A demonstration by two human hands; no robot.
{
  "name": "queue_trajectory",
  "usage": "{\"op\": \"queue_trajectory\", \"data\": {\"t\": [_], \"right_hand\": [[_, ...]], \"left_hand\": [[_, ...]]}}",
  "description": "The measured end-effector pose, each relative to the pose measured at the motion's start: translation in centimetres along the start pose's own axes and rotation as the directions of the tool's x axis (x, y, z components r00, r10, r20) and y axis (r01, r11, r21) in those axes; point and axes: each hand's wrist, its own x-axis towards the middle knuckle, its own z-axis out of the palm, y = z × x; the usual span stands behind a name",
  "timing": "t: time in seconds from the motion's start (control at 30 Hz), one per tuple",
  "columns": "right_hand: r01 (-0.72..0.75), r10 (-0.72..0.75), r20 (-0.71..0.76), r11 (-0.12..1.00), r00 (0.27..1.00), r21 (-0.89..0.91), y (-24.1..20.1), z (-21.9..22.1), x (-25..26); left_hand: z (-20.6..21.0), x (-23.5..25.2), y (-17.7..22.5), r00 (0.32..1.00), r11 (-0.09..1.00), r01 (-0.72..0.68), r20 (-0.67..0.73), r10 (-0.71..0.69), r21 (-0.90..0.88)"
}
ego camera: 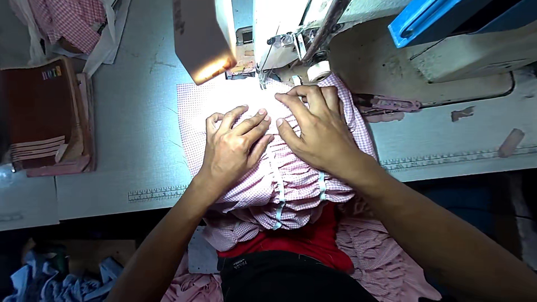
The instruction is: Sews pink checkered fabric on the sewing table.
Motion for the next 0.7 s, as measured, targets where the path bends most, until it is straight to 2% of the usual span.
{"op": "queue_trajectory", "data": {"t": [0.57,0.7], "right_hand": [[-0.044,0.047,0.038,0.995,0.998,-0.087,1.1,-0.1,2.8],[-0.032,0.035,0.033,0.995,0.999,-0.099,1.1,-0.4,2.6]], "left_hand": [[0.1,1.5,-1.1,0.999,1.000,-0.014,0.035,0.015,-0.009],[-0.3,2.0,-1.7,0.997,0.996,-0.005,0.071,0.012,-0.086]]}}
